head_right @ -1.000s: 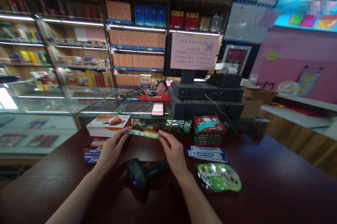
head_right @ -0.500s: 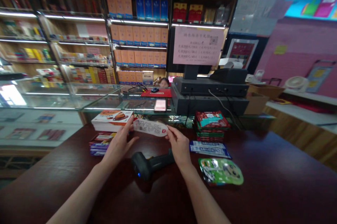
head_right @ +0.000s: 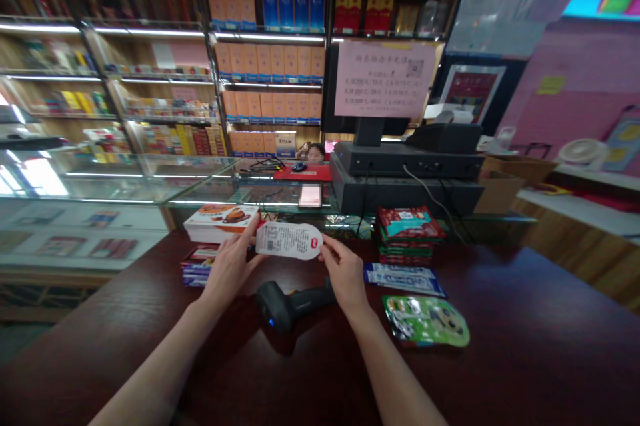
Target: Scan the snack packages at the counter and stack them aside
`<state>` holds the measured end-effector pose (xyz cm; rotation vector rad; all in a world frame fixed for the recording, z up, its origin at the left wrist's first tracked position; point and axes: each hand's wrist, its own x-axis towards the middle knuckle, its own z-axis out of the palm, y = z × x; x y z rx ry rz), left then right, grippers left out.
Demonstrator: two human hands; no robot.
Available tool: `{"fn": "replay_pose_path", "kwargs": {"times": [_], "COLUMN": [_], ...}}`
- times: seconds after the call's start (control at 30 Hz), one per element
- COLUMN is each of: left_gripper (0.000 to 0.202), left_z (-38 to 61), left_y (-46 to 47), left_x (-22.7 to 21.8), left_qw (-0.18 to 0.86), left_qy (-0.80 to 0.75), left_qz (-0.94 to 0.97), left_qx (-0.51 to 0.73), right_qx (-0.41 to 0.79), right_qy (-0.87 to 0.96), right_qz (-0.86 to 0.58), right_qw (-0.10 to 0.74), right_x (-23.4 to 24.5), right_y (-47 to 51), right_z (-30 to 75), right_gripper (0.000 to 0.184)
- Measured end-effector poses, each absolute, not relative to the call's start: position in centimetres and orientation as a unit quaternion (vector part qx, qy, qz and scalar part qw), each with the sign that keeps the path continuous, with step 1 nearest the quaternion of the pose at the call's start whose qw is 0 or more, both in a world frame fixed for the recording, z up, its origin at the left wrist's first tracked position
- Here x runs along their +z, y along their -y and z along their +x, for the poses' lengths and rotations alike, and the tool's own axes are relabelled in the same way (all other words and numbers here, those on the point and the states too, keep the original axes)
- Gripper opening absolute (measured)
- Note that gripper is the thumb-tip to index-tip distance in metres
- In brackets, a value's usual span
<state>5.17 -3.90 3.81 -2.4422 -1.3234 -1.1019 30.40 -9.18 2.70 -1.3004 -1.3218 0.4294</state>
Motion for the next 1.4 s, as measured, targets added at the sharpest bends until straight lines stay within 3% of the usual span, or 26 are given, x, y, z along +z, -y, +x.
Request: {"fn": "replay_pose_path", "kwargs": {"times": [0.33,0.53,0.8,1.03,1.27,1.4], "left_gripper": [0.086,0.090,0.087,0.079,0.079,0.076], "left_z": [4.7,4.3,3.8,3.5,3.0,2.6], "left_y": [3.8,3.5,3.6,3.7,3.5,3.3], "left_x": [3.7,3.4,3.7,3.6,3.6,3.5], "left_qw": [0.093,0.089,0.074,0.111,0.149,0.156], "left_qy": [0.456,0.399,0.393,0.428,0.463,0.482], "left_qz": [-0.822,-0.831,-0.850,-0.834,-0.805,-0.791], "left_qx": [-0.328,-0.377,-0.343,-0.331,-0.339,-0.343], "right_qx": [0.187,0.215,0.237,0.277,0.279,0.271], "right_qy": [0.585,0.573,0.565,0.571,0.602,0.660], "right_qz": [-0.535,-0.532,-0.535,-0.499,-0.493,-0.496], "right_qw": [0.581,0.585,0.581,0.591,0.562,0.495], "right_x": [3.1,2.6,2.3,2.4,1.7,2.3], "right_y": [9.6,9.4,9.2,9.3,9.3,10.4], "right_z": [29.8,30.0,29.8,29.3,30.0,30.7], "right_gripper": [0.037,0.039,0.039,0.048,0.052,0.054]}}
